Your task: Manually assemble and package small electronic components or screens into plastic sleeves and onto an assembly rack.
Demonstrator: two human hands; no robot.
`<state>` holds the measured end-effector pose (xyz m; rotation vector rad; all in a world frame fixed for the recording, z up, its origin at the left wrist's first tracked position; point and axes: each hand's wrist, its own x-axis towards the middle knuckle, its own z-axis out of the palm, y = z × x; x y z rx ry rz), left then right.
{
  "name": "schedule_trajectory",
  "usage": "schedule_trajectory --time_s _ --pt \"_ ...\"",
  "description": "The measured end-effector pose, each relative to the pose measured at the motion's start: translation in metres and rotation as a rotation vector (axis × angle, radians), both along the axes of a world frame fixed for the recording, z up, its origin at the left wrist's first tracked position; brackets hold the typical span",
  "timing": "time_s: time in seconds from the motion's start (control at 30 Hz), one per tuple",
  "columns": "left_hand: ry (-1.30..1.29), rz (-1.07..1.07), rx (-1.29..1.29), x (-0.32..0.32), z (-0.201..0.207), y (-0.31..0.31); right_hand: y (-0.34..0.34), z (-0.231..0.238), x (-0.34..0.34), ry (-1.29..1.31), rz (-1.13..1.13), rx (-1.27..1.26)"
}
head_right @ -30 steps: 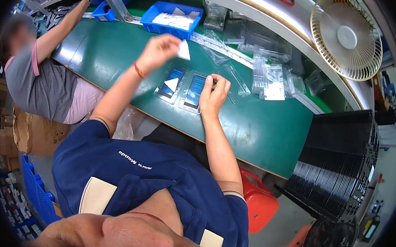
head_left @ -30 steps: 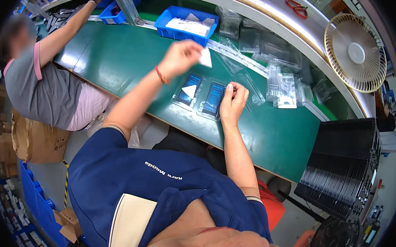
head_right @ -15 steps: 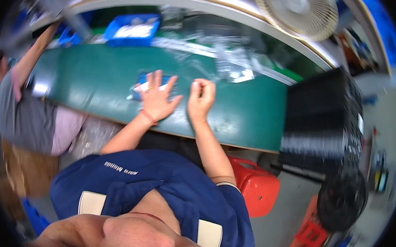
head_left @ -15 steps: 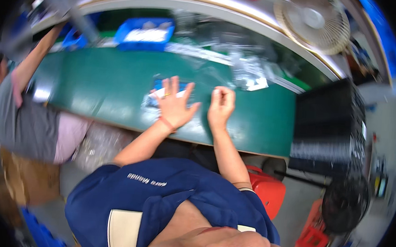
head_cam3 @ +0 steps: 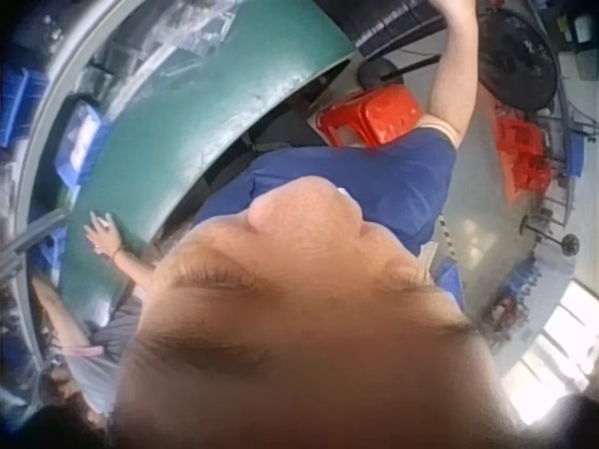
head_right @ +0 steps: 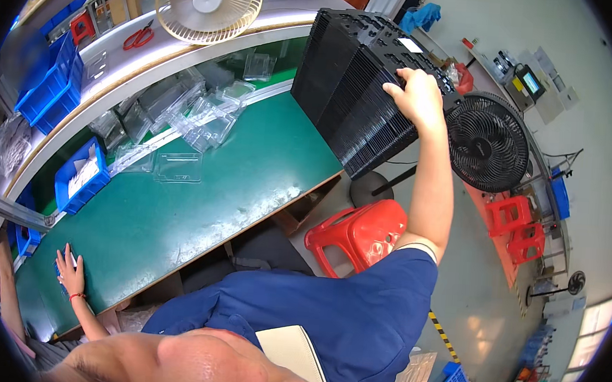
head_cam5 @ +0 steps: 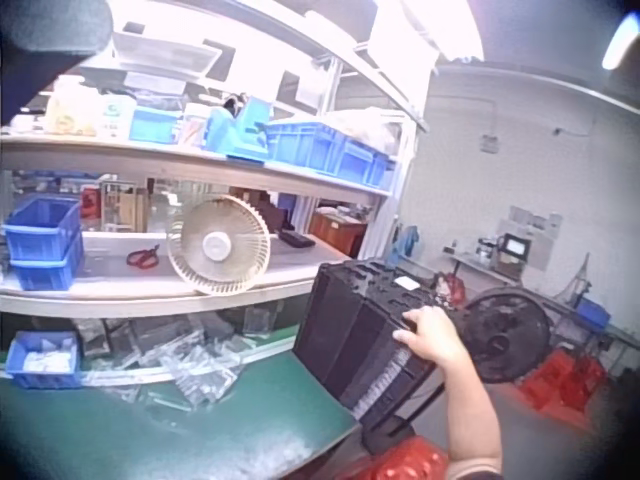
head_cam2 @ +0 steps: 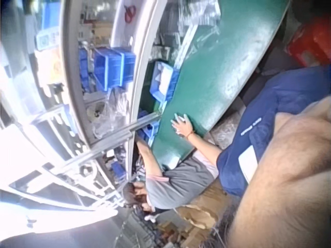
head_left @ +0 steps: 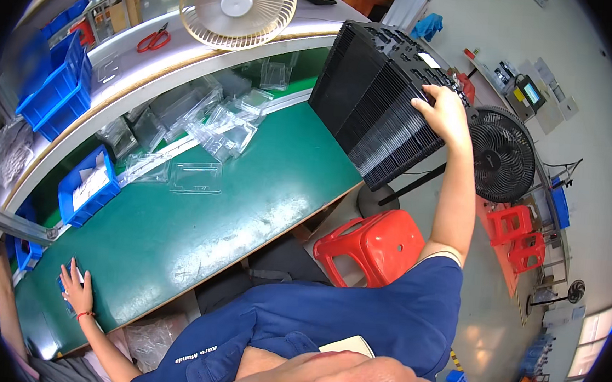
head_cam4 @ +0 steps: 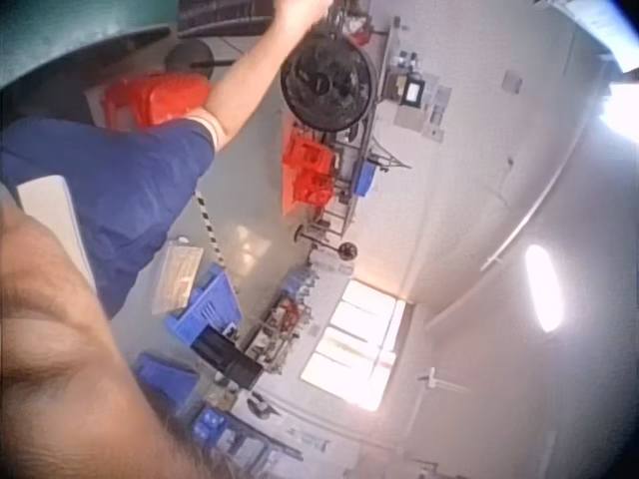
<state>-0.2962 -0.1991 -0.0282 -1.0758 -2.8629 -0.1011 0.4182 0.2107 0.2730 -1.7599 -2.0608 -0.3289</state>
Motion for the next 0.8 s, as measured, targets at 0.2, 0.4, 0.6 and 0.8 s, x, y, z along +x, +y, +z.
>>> schedule_trajectory --time_s 0.2,0.4,0.6,0.8 --pt "0.155 0.035 0.188 -0.012 -0.004 0.007 0.016 0.019 -0.002 0.012 -0.062 -0.091" --pt "0.074 -0.635 0.551 0.118 0.076 0.125 -0.016 0.062 0.034 0.296 0.108 0.025" --pt "-0.127 -1.107 0.316 0.239 0.064 0.203 -0.155 -0.001 0.044 0.619 0.030 0.258" --pt "-0.147 -1.128 0.285 0.267 0.041 0.251 -0.203 -0.183 0.087 0.546 -0.705 0.325"
